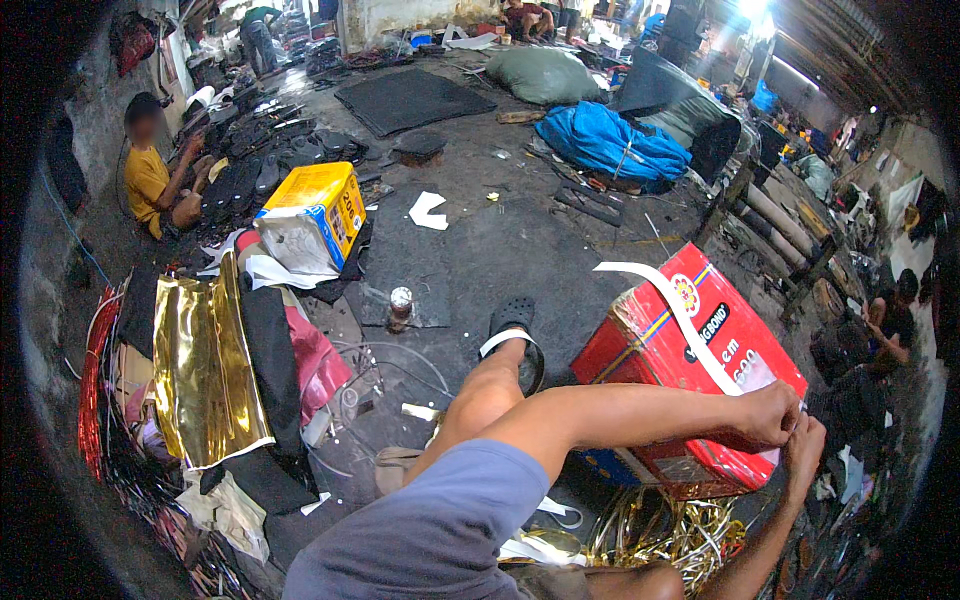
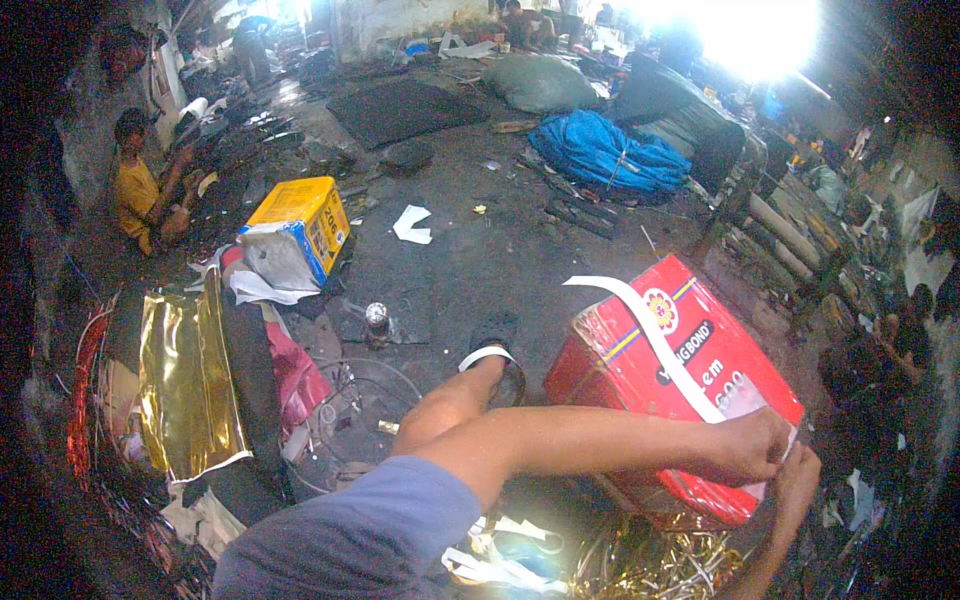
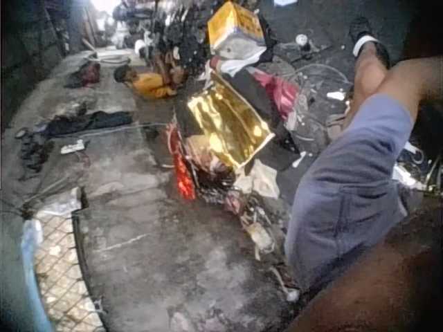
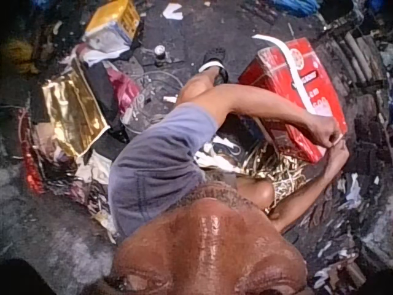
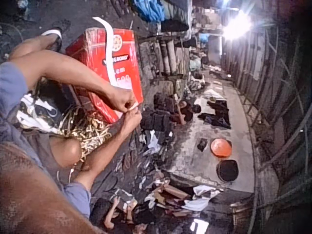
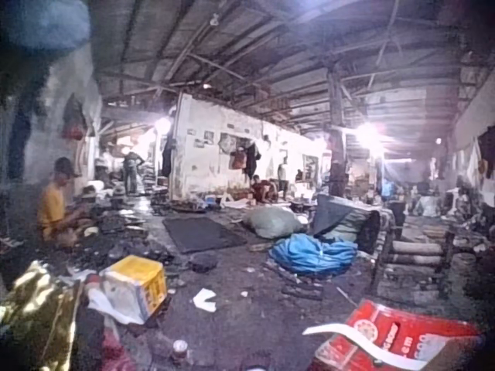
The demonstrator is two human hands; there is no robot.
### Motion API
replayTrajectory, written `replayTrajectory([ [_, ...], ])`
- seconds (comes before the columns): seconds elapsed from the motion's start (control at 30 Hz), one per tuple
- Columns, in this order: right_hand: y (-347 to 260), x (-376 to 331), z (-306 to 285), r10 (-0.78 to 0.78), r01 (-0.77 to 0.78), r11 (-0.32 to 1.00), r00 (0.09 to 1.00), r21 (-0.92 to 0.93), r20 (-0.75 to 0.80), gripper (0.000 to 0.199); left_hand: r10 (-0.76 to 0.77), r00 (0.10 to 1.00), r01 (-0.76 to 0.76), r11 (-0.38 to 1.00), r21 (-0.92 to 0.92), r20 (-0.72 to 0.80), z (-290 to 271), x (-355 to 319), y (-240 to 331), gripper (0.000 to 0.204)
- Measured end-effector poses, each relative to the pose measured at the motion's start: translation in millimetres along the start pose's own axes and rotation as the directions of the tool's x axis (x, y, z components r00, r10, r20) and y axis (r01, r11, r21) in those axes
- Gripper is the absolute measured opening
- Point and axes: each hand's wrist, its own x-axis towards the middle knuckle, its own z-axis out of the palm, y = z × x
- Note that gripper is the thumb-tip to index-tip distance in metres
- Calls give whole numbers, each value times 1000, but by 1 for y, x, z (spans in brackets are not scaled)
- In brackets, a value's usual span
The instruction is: The person sits on the floor and wraps a red cardboard box with white and gold ribbons. They repeatedly pull ribbon from a pile, place it across the box, and tuck the ends under the box to secure it.
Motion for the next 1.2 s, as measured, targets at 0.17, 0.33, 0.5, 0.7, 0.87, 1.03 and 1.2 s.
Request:
replayTrajectory([
  [0.17, 76, -8, 31, 42, -47, 970, 999, 237, 27, 43, -87, 994, 85, 996, 39, 71, -7, 1, 13, 12],
  [0.33, 188, -41, 95, 153, -288, 571, 957, 769, 245, 33, -23, 998, 26, 998, -52, 66, -2, 3, 14, 8],
  [0.5, 178, -89, 165, 372, -535, 558, 845, 634, 385, 32, -119, 992, 118, 993, 18, 49, -7, -3, 10, 6],
  [0.7, 155, -131, 223, 481, -590, 752, 797, 295, 366, 31, -154, 986, 155, 988, -11, 64, -12, 0, 25, 13],
  [0.87, 136, -171, 250, 514, -581, 810, 771, 84, 377, 31, -96, 993, 91, 993, 71, 67, -10, 2, 20, 11],
  [1.03, 125, -224, 264, 554, -571, 816, 732, -87, 397, 31, -64, 998, 64, 998, -24, 10, -5, 1, 11, 14],
  [1.2, 123, -243, 258, 573, -568, 811, 722, -139, 389, 31, -160, 987, 160, 987, -6, 2, -1, -1, 14, 14],
])
